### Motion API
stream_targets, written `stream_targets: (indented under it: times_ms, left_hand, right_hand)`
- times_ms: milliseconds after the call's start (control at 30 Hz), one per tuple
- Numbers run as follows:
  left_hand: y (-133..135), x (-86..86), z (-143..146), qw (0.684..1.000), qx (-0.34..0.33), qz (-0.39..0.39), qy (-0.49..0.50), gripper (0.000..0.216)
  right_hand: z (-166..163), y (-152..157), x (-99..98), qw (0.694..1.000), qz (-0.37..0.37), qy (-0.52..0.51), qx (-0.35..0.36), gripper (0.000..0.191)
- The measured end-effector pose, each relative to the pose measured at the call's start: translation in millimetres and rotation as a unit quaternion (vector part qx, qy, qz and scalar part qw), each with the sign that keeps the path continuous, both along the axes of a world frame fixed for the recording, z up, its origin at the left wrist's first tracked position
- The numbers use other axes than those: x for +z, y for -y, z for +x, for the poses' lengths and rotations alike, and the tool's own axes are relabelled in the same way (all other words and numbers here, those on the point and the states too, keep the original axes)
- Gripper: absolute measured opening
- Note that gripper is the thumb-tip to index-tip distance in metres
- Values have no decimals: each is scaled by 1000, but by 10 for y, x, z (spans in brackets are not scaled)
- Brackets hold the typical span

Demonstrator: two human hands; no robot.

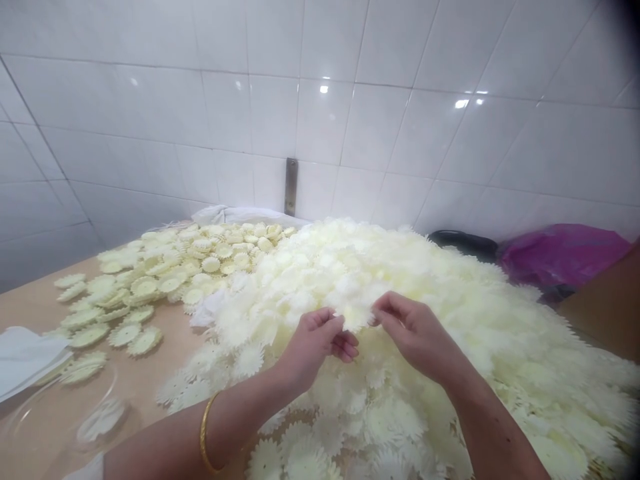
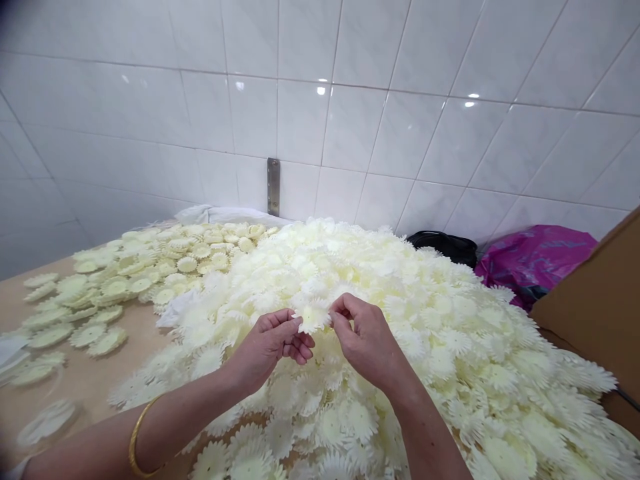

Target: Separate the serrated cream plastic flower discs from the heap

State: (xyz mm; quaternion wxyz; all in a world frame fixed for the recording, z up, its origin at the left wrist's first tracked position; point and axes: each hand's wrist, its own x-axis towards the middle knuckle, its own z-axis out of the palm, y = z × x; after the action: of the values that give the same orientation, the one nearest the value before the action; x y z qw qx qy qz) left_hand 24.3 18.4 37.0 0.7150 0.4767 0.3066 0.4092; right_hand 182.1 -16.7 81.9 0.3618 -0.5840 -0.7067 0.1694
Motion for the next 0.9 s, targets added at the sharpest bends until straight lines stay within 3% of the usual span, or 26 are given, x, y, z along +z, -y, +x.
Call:
stream_targets:
  times_ms: [233, 433, 633, 900]
  left_hand:
    - [36, 47, -9, 1000, 16, 21, -11, 20]
    - [51, 56, -4, 999, 36, 8, -14, 22]
    - [45, 62, -1, 999, 41, 2, -4, 23]
    - [79, 71, -1, 1000, 13, 26, 9, 25]
  right_hand:
    - [12, -25, -21, 998, 31, 17, -55, 16]
    - [-31, -16, -10, 1000, 16, -13, -17, 19]
    - [-19, 20, 33, 998, 49, -26, -5, 29]
    - [-154, 57, 24, 996, 63, 37, 57, 10]
